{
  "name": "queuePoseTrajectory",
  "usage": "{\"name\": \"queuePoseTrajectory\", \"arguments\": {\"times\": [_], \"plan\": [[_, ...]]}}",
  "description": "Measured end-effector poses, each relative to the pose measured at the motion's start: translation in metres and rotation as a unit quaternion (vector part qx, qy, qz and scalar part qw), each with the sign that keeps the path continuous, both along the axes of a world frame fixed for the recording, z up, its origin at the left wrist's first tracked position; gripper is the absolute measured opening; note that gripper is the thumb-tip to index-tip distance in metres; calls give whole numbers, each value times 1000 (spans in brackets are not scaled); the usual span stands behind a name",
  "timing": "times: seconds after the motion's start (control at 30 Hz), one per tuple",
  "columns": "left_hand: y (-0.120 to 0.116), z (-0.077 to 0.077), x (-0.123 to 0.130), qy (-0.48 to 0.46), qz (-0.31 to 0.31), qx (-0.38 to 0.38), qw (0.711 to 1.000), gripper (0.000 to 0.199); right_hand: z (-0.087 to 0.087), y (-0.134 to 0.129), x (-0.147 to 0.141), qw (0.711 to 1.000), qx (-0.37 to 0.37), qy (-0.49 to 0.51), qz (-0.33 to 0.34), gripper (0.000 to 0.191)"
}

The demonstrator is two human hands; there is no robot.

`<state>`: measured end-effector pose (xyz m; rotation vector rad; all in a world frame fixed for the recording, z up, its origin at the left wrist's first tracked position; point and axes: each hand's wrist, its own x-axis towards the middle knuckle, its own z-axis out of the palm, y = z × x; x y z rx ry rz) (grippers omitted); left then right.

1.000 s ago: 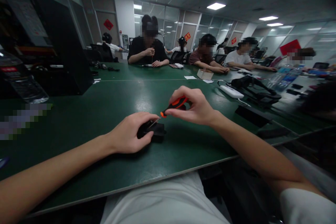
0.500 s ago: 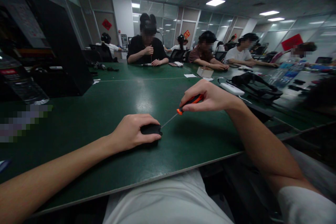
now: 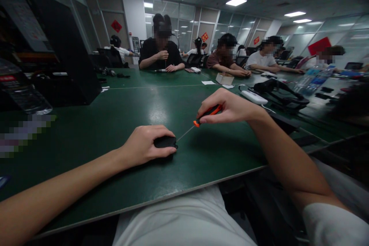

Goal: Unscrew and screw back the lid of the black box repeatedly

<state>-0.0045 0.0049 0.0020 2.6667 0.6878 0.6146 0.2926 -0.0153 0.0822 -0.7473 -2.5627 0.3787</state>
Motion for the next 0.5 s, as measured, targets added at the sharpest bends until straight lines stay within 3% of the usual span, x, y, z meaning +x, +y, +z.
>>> {"name": "queuePoseTrajectory", "arguments": {"times": [0.33,0.5], "plan": [[0,-1,0,-6,4,-1,1000,30,1,2,0,1000,14,-12,-8,26],[-1,-3,0,3,15,14,1000,33,3,-24,-8,990,116,-81,-8,22]]}}
